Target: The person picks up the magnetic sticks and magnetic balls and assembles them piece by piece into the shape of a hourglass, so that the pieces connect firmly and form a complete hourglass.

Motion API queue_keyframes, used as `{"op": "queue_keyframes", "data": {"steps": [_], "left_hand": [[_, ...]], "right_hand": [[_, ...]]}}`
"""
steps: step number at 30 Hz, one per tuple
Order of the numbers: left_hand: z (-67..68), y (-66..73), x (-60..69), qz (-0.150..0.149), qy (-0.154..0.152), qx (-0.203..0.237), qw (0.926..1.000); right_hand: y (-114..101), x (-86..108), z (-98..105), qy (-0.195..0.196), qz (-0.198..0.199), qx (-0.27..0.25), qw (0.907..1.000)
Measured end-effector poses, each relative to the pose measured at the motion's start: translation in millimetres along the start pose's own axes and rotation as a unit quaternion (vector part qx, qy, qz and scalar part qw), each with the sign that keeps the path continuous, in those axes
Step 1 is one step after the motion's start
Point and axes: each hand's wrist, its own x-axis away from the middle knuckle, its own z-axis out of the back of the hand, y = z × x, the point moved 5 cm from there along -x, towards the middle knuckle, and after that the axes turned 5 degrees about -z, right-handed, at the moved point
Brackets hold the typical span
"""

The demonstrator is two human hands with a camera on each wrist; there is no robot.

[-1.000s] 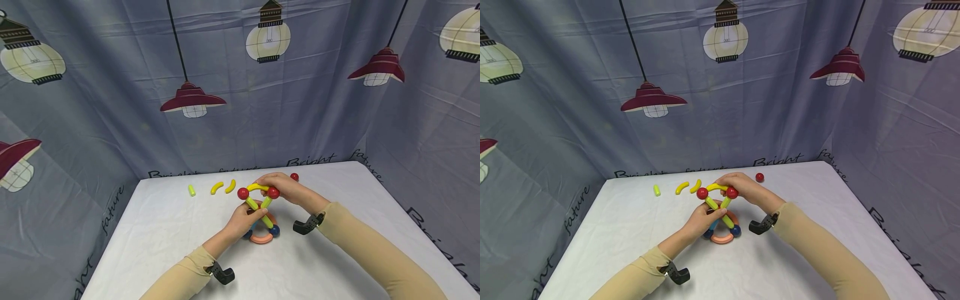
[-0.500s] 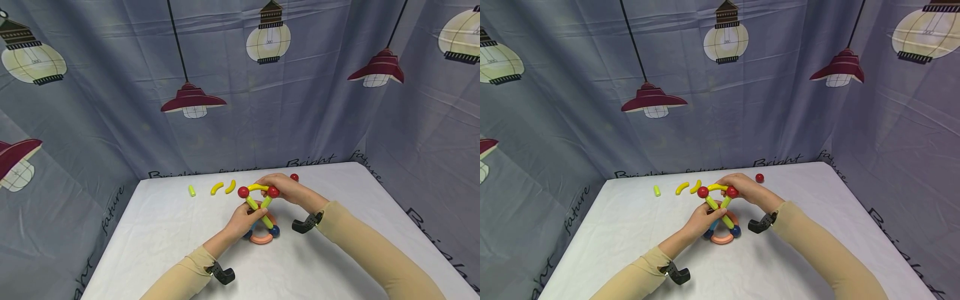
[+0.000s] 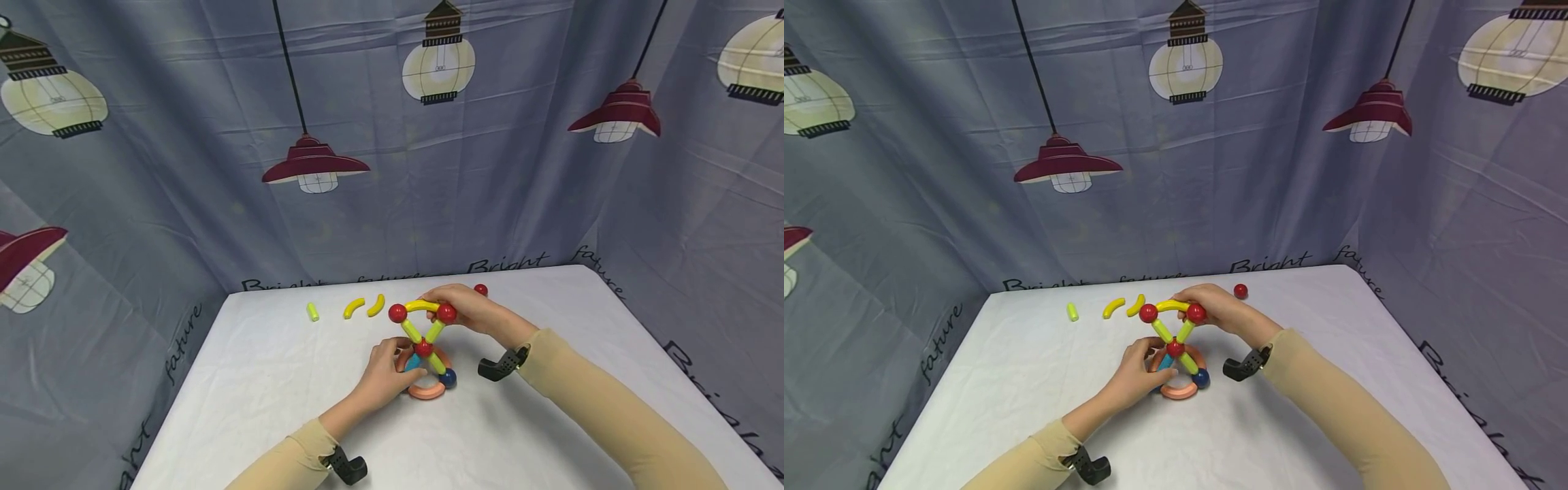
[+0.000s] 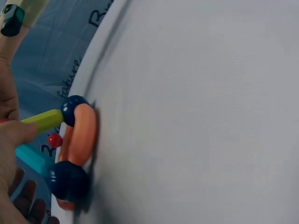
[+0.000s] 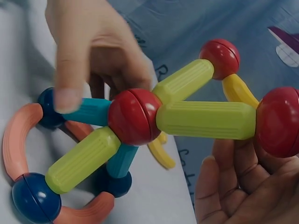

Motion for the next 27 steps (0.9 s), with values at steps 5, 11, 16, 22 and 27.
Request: {"op": "queue_keyframes", "data": {"steps": [5,11,16,22,27], "left_hand": [[3.4,-8.9,19.3,-0.008,0.008,-0.085,0.9963],[5.8,-9.5,25.9,-0.029,0.024,-0.121,0.9920],[9.3,-10.5,23.6,-0.025,0.015,-0.130,0.9911],[17.9,-19.3,15.2,-0.011,-0.002,-0.104,0.9945],[24.3,-24.9,3.9,-0.002,-0.009,-0.100,0.9949]], "right_hand": [[0.1,-1.8,2.3,0.002,-0.012,-0.002,0.9999],[-0.3,-2.3,3.2,0.003,-0.025,-0.002,0.9997],[2.5,-1.5,6.9,0.000,-0.023,-0.005,0.9997],[8.2,7.5,16.0,0.001,-0.025,0.005,0.9997],[15.6,19.6,23.0,-0.015,-0.029,0.011,0.9994]]}}
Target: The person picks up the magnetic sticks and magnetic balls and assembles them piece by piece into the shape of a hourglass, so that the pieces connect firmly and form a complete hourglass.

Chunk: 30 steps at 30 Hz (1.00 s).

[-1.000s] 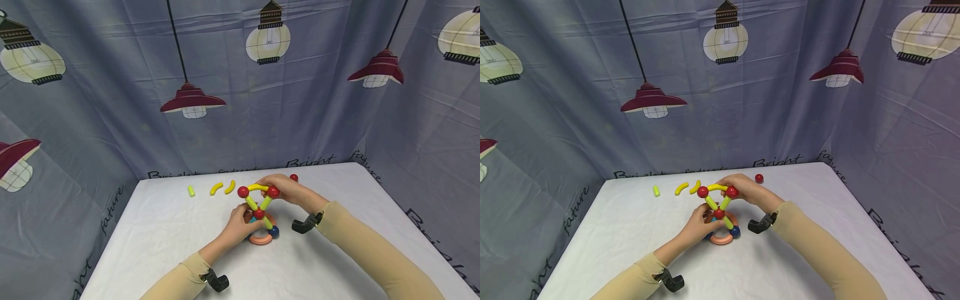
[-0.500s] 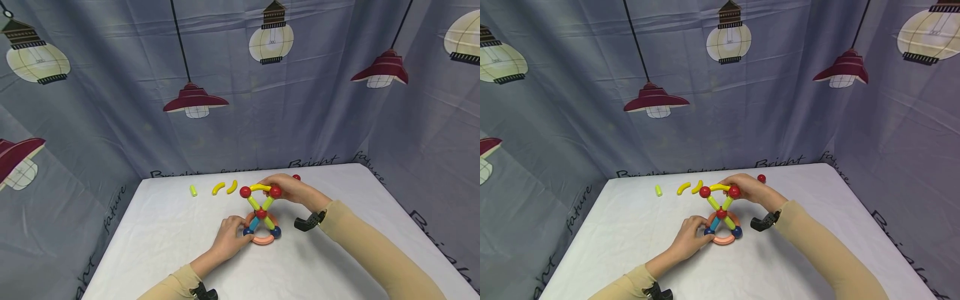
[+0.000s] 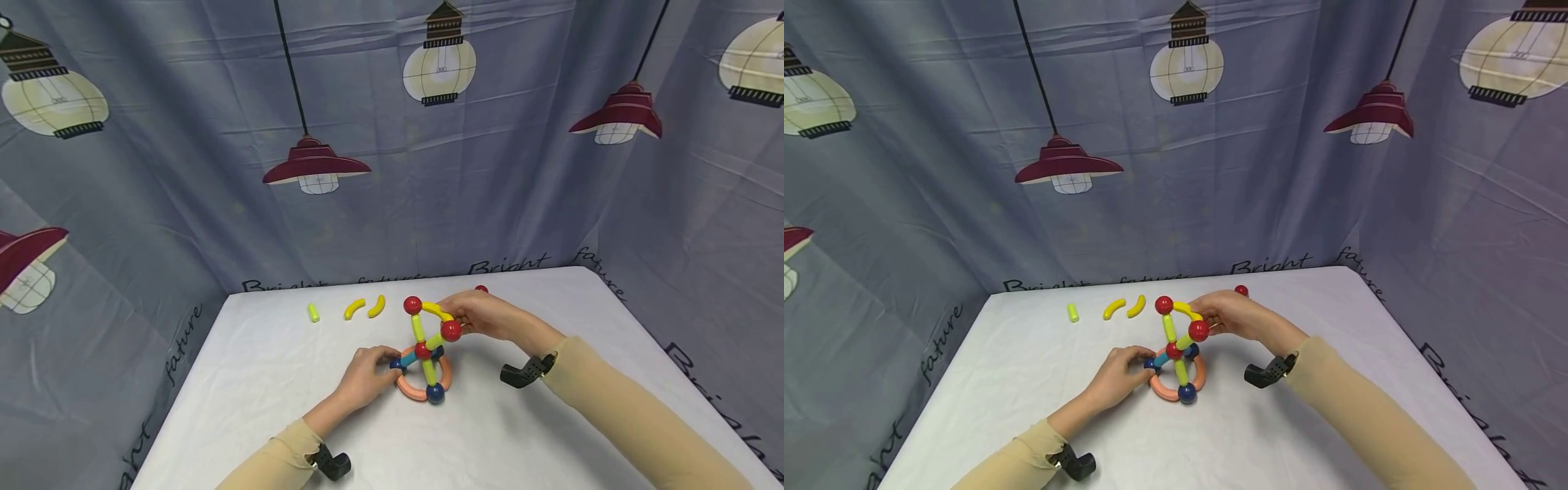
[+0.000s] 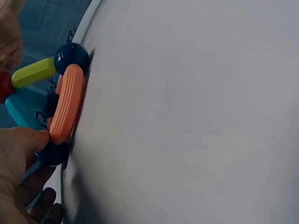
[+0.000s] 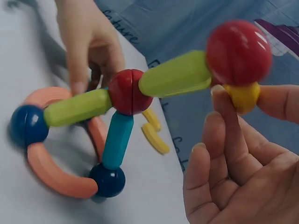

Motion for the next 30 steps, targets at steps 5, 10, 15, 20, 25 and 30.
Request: {"op": "queue_keyframes", "data": {"steps": [5,10,15,20,25,30], "left_hand": [[2.7,-2.7,-12.7,0.003,0.009,-0.020,0.9998],[1.0,-4.5,-21.4,-0.001,0.014,-0.022,0.9997],[4.8,-4.3,-23.2,-0.006,0.017,-0.013,0.9997],[36.7,-16.4,-28.8,0.001,0.078,-0.029,0.9965],[85.4,-48.4,-32.2,0.064,0.151,-0.060,0.9846],[117.6,-81.6,-31.5,0.124,0.141,-0.133,0.9732]], "right_hand": [[9.9,14.8,2.0,-0.021,0.000,0.008,0.9998],[15.8,25.3,-1.2,-0.045,0.019,0.014,0.9987],[17.6,29.3,-2.8,-0.052,0.022,0.004,0.9984],[18.0,29.8,-1.6,-0.051,0.023,-0.002,0.9985],[17.4,31.2,-0.6,-0.053,0.027,-0.009,0.9982],[17.1,33.0,-0.6,-0.054,0.025,-0.014,0.9981]]}}
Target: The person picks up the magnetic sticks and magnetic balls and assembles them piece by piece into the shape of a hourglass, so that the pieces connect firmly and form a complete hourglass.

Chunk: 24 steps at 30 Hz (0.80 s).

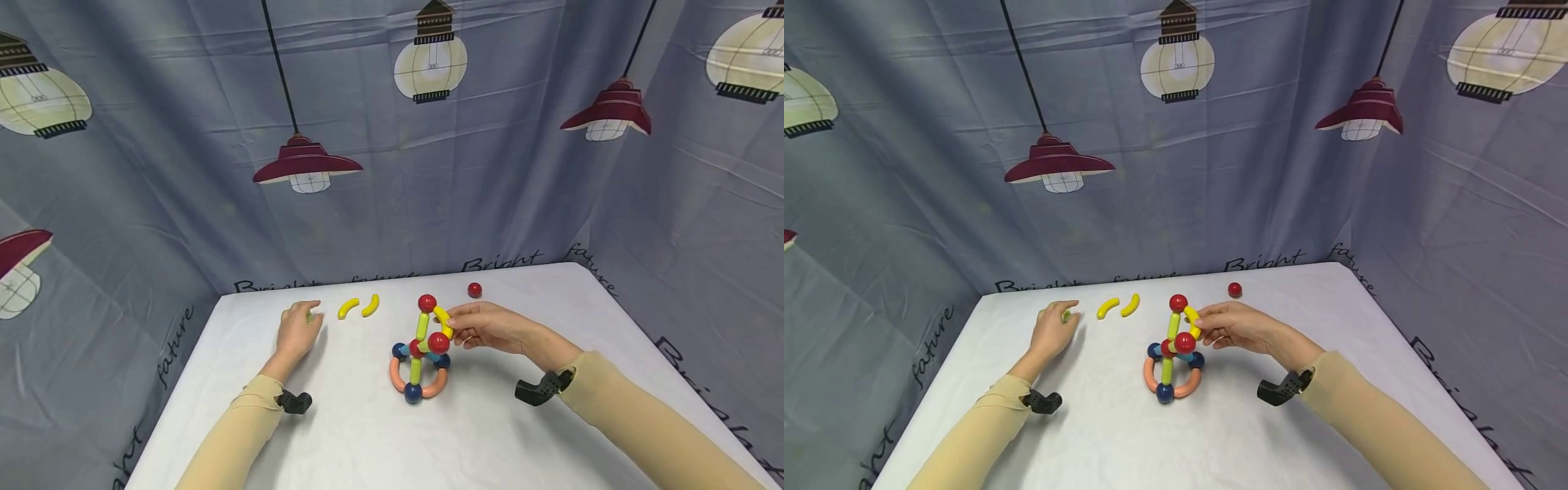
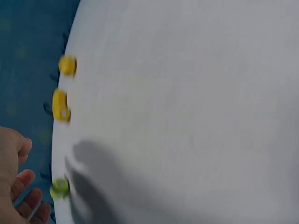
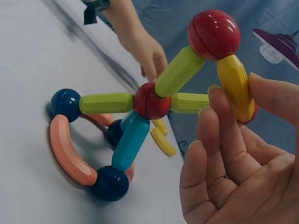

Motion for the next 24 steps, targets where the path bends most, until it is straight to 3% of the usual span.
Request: {"op": "queue_keyframes", "data": {"steps": [6,12,15,21,24], "left_hand": [[-1.2,-27.2,-4.7,0.021,-0.062,-0.088,0.9940],[-8.2,-35.3,-2.6,0.020,-0.105,-0.135,0.9850],[-8.2,-33.1,-2.8,0.006,-0.096,-0.149,0.9841],[-1.5,-25.2,-3.5,-0.036,-0.034,-0.179,0.9827],[1.9,-23.7,-2.8,-0.045,-0.020,-0.186,0.9814]], "right_hand": [[0.6,-0.1,-2.4,0.001,-0.003,-0.003,1.0000],[1.6,0.1,-2.8,0.002,-0.002,-0.006,1.0000],[1.5,0.9,-2.6,0.002,0.000,-0.004,1.0000],[0.7,2.5,-1.9,0.012,-0.006,-0.005,0.9999],[0.7,2.4,-2.0,0.011,-0.006,-0.003,0.9999]]}}
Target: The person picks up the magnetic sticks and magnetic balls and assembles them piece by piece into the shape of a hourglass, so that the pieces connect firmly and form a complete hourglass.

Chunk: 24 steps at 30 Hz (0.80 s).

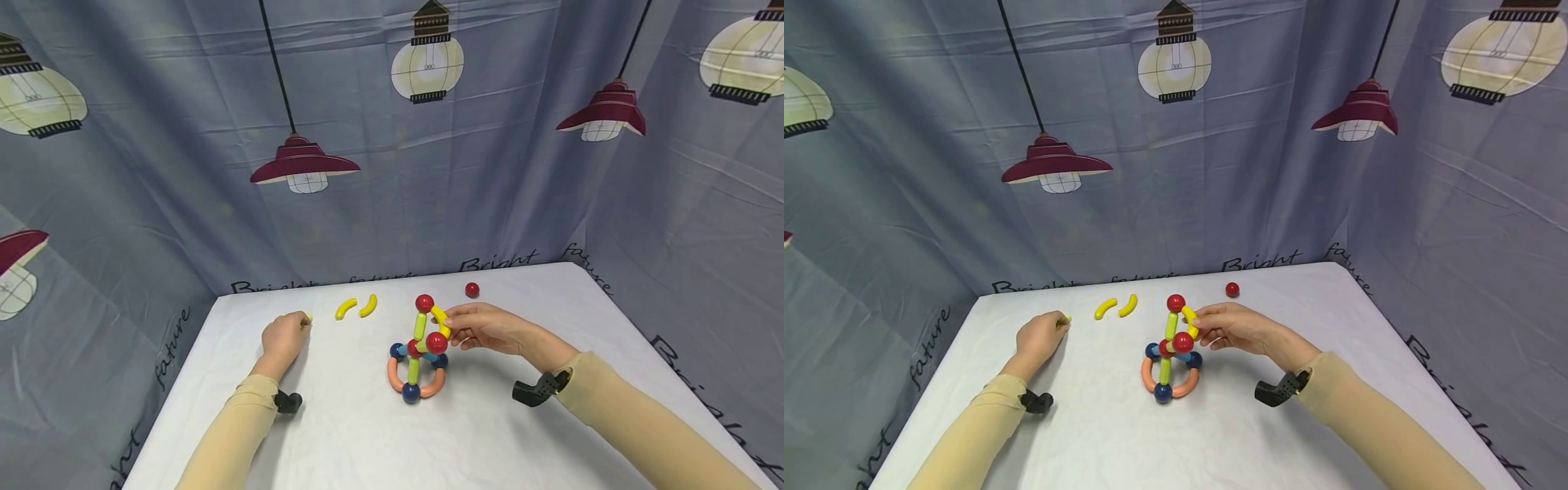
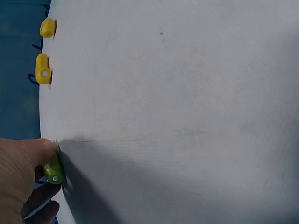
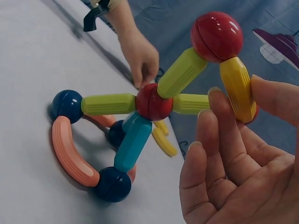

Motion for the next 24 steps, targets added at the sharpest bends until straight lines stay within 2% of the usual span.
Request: {"op": "queue_keyframes", "data": {"steps": [5,10,14,17,18,20,22,24], "left_hand": [[3.4,-2.9,2.0,0.016,-0.002,0.025,0.9995],[2.9,-5.0,6.1,0.042,-0.027,0.070,0.9963],[5.3,5.1,9.6,0.032,-0.032,0.106,0.9934],[8.2,20.0,11.2,0.018,-0.026,0.158,0.9869],[9.0,25.7,11.6,0.017,-0.024,0.183,0.9826],[10.0,38.6,12.4,0.015,-0.023,0.254,0.9667],[10.8,53.6,14.0,0.011,-0.021,0.330,0.9438],[13.4,71.9,17.6,0.003,-0.025,0.403,0.9150]], "right_hand": [[1.0,-0.7,0.1,-0.001,0.001,0.002,1.0000],[1.5,-0.9,0.8,0.003,-0.001,0.000,1.0000],[1.1,-0.4,0.2,0.003,0.001,-0.001,1.0000],[1.3,-0.4,0.5,0.006,-0.002,-0.003,1.0000],[1.3,-0.5,0.4,0.006,-0.002,-0.004,1.0000],[1.6,-0.8,0.5,0.007,-0.003,-0.005,1.0000],[1.8,-1.1,0.6,0.007,-0.003,-0.004,1.0000],[1.8,-1.1,0.4,0.006,-0.002,-0.004,1.0000]]}}
